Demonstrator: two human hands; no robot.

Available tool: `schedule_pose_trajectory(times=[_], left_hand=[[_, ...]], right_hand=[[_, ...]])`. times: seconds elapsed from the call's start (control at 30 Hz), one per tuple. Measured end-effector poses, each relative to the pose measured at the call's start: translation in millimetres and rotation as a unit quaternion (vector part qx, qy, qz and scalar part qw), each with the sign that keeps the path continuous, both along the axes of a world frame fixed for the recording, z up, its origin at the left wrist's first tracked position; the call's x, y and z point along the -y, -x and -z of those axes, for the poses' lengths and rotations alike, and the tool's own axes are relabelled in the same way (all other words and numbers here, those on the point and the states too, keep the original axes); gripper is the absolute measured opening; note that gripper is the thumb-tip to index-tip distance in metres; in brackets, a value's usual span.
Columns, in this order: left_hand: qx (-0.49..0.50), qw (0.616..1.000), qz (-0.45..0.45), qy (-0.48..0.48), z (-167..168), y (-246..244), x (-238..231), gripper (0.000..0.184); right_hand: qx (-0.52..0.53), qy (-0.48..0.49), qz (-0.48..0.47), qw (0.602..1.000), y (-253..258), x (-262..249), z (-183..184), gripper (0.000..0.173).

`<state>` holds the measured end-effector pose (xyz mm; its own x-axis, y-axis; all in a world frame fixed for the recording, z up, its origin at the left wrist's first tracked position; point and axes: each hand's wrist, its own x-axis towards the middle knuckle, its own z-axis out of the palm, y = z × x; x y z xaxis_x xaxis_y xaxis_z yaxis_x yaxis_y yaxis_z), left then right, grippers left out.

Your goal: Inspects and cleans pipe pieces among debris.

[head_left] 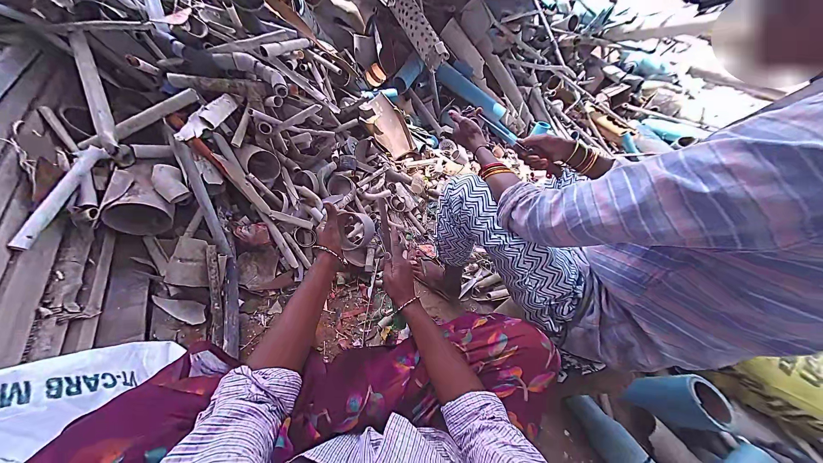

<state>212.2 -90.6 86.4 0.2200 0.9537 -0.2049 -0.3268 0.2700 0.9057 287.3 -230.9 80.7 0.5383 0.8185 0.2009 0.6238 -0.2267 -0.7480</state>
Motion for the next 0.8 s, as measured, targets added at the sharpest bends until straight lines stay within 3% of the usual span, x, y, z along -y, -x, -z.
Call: schedule_pose_trajectory(times=[0.13, 0.27, 0.4, 0.53, 0.67, 0.8], left_hand=[[-0.021, 1.0, 0.006, 0.01, 4, 0, -6, 0.068], [-0.009, 1.0, 0.014, -0.002, 6, 4, -11, 0.064], [-0.016, 0.999, 0.028, -0.009, 5, 4, -11, 0.061], [-0.024, 0.999, 0.028, -0.018, 9, 7, -14, 0.061], [-0.015, 0.999, 0.031, -0.011, 9, 7, -15, 0.062], [0.013, 0.999, 0.038, -0.028, 8, 9, -22, 0.072]], right_hand=[[0.014, 0.08, -0.029, 0.996, 0, -4, 1, 0.058], [0.03, 0.044, -0.035, 0.998, 8, -5, 1, 0.057], [-0.012, 0.092, -0.021, 0.995, 3, -6, -3, 0.055], [0.033, 0.011, -0.041, 0.999, 14, -5, -3, 0.054], [-0.018, 0.117, -0.024, 0.993, 4, -7, -7, 0.053], [0.001, 0.046, -0.015, 0.999, 9, -6, -8, 0.055]])
